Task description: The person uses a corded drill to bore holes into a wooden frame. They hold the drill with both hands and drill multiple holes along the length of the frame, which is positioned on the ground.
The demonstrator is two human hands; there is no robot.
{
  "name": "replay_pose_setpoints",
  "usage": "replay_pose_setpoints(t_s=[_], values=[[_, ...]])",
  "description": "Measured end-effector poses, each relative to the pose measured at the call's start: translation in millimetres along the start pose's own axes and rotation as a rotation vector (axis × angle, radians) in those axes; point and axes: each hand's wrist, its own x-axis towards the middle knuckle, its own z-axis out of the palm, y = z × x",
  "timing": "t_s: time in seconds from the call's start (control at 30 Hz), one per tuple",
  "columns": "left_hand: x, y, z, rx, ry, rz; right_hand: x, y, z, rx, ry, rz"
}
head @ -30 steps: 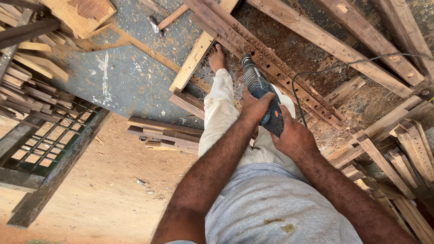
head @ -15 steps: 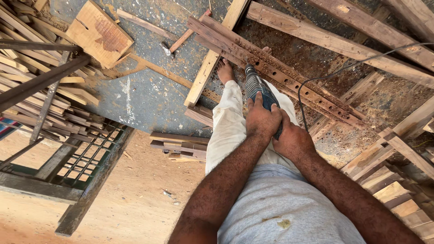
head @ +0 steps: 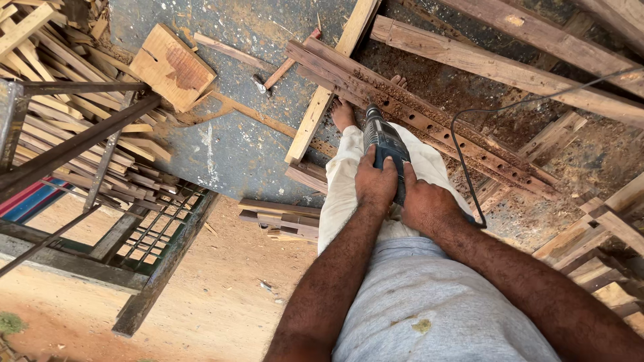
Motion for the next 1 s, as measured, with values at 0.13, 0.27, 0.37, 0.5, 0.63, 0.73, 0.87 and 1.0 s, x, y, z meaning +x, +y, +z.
replay_pose_setpoints(t_s=[0.13,0.27,0.37,0.5,0.63,0.73,0.87,1.0], values=[[4,12,-4,-0.048,0.003,-0.085,-3,-4,-10,0.016,0.018,-0.011],[5,34,-15,-0.231,0.022,-0.243,-3,-8,-28,-0.026,-0.002,-0.008],[-2,40,-19,-0.311,0.065,-0.313,-5,-11,-31,-0.019,-0.040,-0.002],[-2,48,-15,-0.355,0.089,-0.365,1,-7,-37,0.007,0.007,-0.023],[-4,40,-13,-0.357,0.138,-0.369,2,-4,-31,-0.037,-0.025,-0.023],[-2,36,-13,-0.464,0.093,-0.392,3,-3,-32,-0.059,0.000,-0.050],[0,30,0,-0.249,0.198,-0.257,3,-3,-34,-0.044,-0.016,-0.013],[-2,24,7,-0.276,0.198,-0.216,1,0,-33,-0.109,-0.062,-0.004]])
